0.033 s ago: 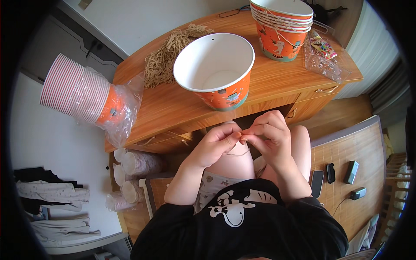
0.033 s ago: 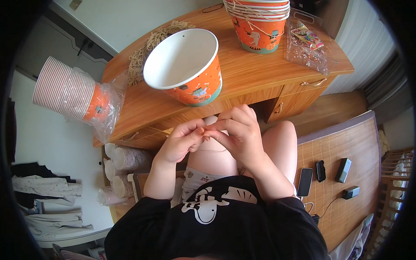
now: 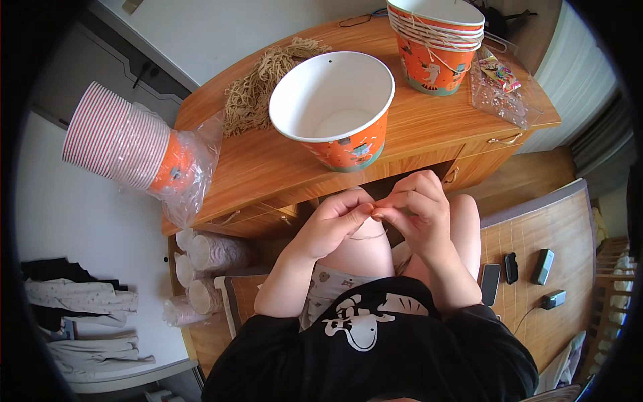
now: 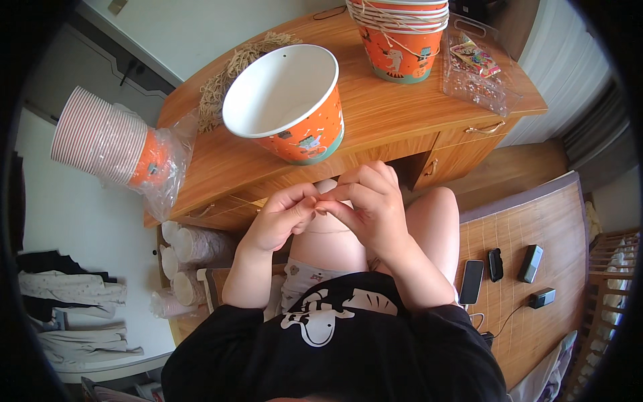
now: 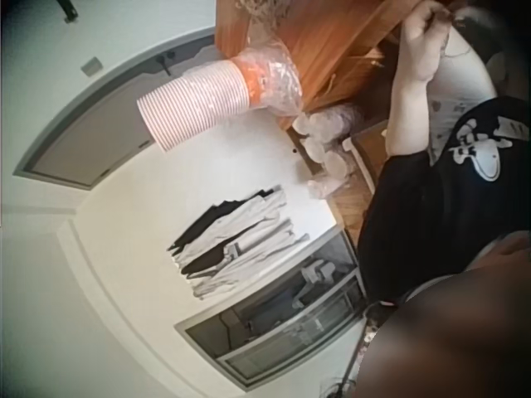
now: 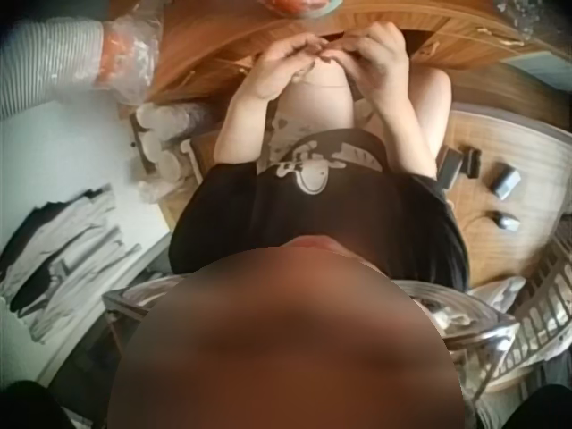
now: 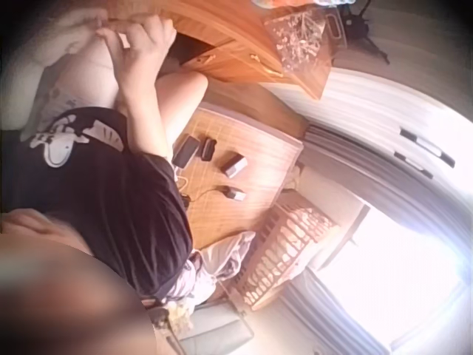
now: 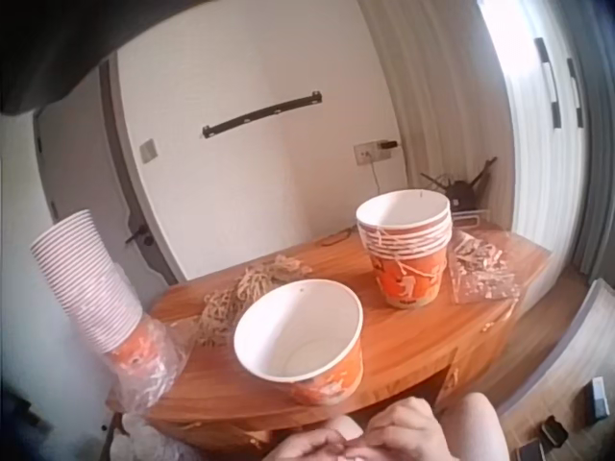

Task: Attaching pre-cut string handles to paper buckets as part of a manufacturing or packaging process.

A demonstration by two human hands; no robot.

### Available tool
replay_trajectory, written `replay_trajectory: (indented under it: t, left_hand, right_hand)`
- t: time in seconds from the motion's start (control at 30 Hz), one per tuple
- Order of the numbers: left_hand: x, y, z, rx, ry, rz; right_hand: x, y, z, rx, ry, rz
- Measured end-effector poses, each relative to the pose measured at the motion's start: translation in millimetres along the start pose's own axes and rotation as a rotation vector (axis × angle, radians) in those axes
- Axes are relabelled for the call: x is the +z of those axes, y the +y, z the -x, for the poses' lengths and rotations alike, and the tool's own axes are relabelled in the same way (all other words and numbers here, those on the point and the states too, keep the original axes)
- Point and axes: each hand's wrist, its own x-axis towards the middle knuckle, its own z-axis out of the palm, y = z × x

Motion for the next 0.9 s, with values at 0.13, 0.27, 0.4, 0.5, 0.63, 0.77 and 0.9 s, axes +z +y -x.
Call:
replay_trajectory:
  t: [0.13,0.27,0.4,0.5,0.63,0.77,0.9]
  left_hand:
    - [11,6,2,0.134,0.108,-0.129]
    - [11,2,4,0.353,0.179,-0.297]
    - [15,15,5,0.504,0.361,-0.246]
    - [13,22,-7,0.610,0.491,-0.215]
    - [7,22,-16,0.632,0.662,-0.301]
    - [8,23,-23,0.600,0.688,-0.313]
    - [9,23,-27,0.612,0.692,-0.316]
  right_hand:
    - [1,-7,-12,-0.098,0.000,0.218]
    - [4,-11,-36,-0.233,-0.020,0.282]
    - [-2,-21,-70,-0.346,-0.084,0.303]
    - [-16,-31,-95,-0.347,-0.085,0.300]
    - [-24,-35,-104,-0.334,-0.104,0.259]
    - [-27,-32,-98,-0.289,-0.134,0.262]
    - [-25,-27,-96,-0.262,-0.129,0.260]
